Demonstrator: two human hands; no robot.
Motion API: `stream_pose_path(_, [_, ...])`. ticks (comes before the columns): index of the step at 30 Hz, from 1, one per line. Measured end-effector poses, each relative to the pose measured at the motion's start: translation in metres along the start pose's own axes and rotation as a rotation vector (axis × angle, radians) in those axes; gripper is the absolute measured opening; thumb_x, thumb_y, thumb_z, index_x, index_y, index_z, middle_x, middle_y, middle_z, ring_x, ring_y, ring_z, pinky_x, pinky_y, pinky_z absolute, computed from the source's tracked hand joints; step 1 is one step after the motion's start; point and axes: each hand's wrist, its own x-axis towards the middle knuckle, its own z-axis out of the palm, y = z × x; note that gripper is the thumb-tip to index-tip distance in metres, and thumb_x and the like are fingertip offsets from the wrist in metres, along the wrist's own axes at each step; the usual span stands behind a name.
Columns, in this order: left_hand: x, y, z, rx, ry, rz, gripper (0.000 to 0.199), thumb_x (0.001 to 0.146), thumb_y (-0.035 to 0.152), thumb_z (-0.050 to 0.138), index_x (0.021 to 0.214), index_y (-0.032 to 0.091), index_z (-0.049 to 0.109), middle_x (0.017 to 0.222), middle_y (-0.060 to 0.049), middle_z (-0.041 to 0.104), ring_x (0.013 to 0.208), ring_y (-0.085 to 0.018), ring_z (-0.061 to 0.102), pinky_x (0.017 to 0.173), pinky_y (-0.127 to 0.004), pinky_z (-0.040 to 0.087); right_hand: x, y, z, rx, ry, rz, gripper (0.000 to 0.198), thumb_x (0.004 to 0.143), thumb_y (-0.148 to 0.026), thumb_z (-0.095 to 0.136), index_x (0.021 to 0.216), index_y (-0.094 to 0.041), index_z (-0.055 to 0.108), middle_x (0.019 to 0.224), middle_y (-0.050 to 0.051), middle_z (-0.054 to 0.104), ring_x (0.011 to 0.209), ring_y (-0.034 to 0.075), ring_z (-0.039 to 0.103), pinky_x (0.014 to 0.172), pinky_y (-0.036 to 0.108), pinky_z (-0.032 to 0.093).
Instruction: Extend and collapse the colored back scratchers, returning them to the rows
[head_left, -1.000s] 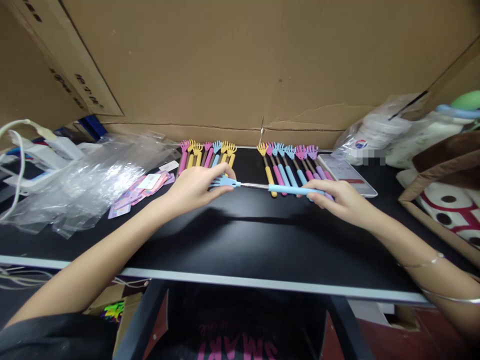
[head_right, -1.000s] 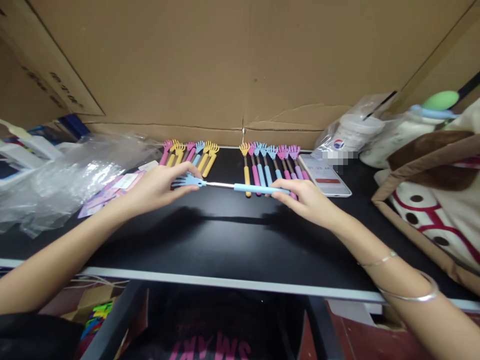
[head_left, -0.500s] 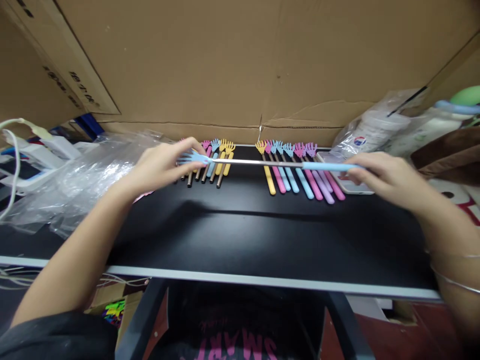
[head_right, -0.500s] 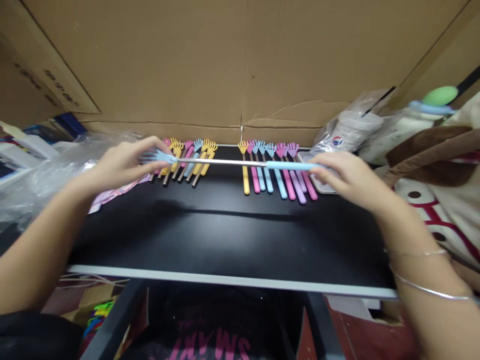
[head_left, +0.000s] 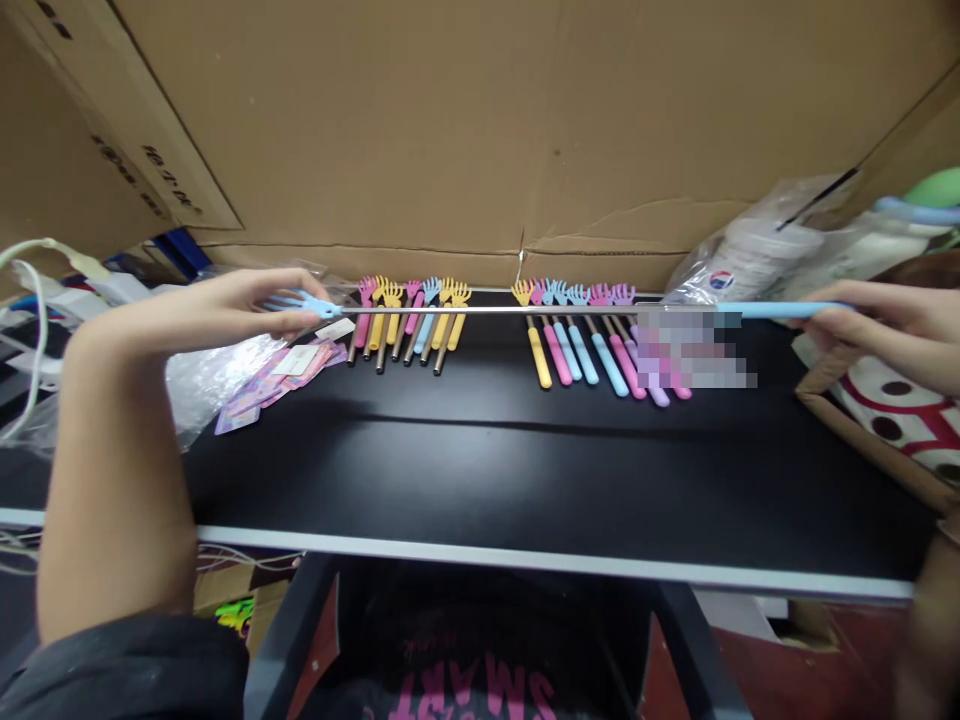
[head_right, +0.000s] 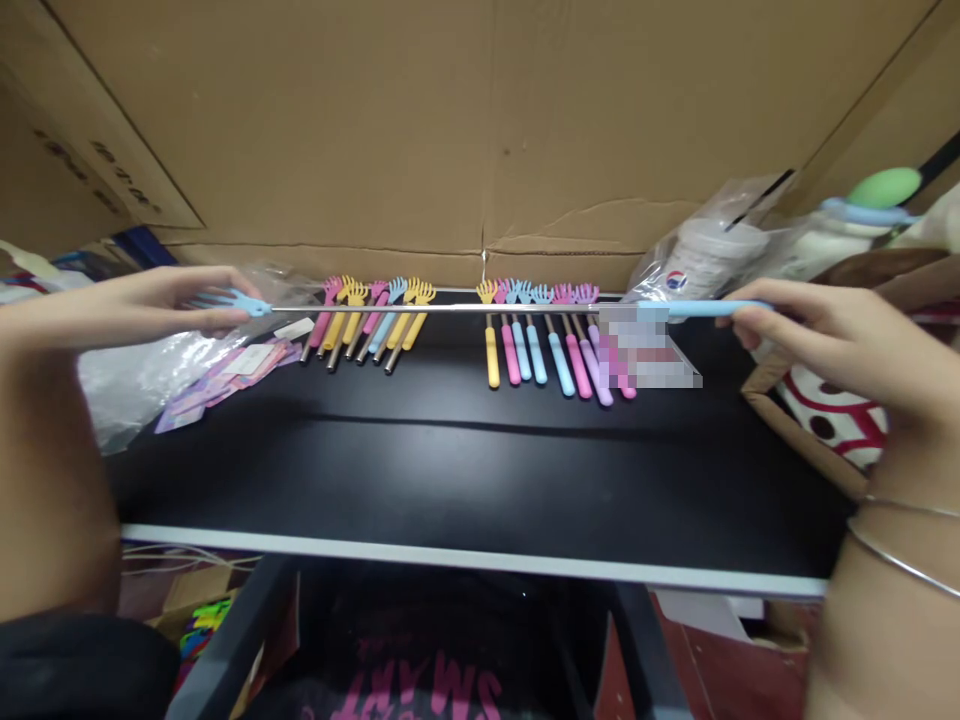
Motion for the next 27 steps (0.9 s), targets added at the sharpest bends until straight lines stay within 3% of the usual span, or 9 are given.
stream_pose_path(5, [0.003, -0.010, 0.001, 0.026, -0.025, -0.040, 0.050, 0.083, 0.062, 0.048, 0.111, 0.022, 0.057, 0.099, -0.002, 0.065, 0.091, -0.020, 0.058, 0.076, -0.027, 0.043, 0.002, -0.012, 0.004, 0.053, -0.052, -0.009, 0.065, 0.078, -0.083, 0.036, 0.087, -0.023, 0.059, 0.075, 0.006, 0.064, 0.064, 0.020, 0.059, 0.060, 0.034, 0.044])
stream_pose_path(10, [0.005, -0.006, 0.004, 0.020, 0.043, -0.032, 0.052, 0.084, 0.061, 0.049, 0.116, 0.020, 0.057, 0.115, -0.004, 0.064, 0.100, -0.020, 0.057, 0.083, -0.027, 0.042, 0.004, -0.028, 0.009, 0.075, -0.032, 0.047, 0.054, 0.082, -0.073, 0.041, 0.092, -0.022, 0.057, 0.079, 0.006, 0.064, 0.060, 0.019, 0.058, 0.058, 0.032, 0.043])
stream_pose_path(16, [0.009, -0.005, 0.008, 0.069, 0.103, -0.102, 0.056, 0.084, 0.061, 0.048, 0.121, 0.019, 0.055, 0.113, -0.009, 0.065, 0.090, -0.022, 0.057, 0.079, -0.030, 0.043, 0.012, -0.041, 0.026, 0.100, 0.014, -0.026, 0.038, 0.089, -0.058, 0.043, 0.090, -0.022, 0.054, 0.076, 0.007, 0.064, 0.065, 0.018, 0.054, 0.062, 0.031, 0.040])
stream_pose_path(23, [0.009, -0.003, 0.011, 0.085, 0.128, -0.052, 0.056, 0.087, 0.063, 0.045, 0.117, 0.017, 0.055, 0.108, -0.008, 0.066, 0.090, -0.022, 0.055, 0.075, -0.028, 0.043, 0.016, -0.031, 0.035, 0.163, -0.158, -0.070, 0.062, 0.080, -0.081, 0.039, 0.083, -0.022, 0.056, 0.073, 0.007, 0.062, 0.068, 0.019, 0.055, 0.064, 0.032, 0.042])
stream_pose_path(27, [0.008, 0.002, 0.010, 0.014, 0.100, -0.038, 0.053, 0.086, 0.059, 0.048, 0.116, 0.017, 0.055, 0.104, -0.007, 0.065, 0.086, -0.019, 0.056, 0.072, -0.026, 0.044, 0.015, -0.035, 0.028, 0.243, -0.208, -0.107, 0.062, 0.080, -0.081, 0.041, 0.080, -0.021, 0.057, 0.070, 0.006, 0.060, 0.070, 0.019, 0.057, 0.069, 0.032, 0.043])
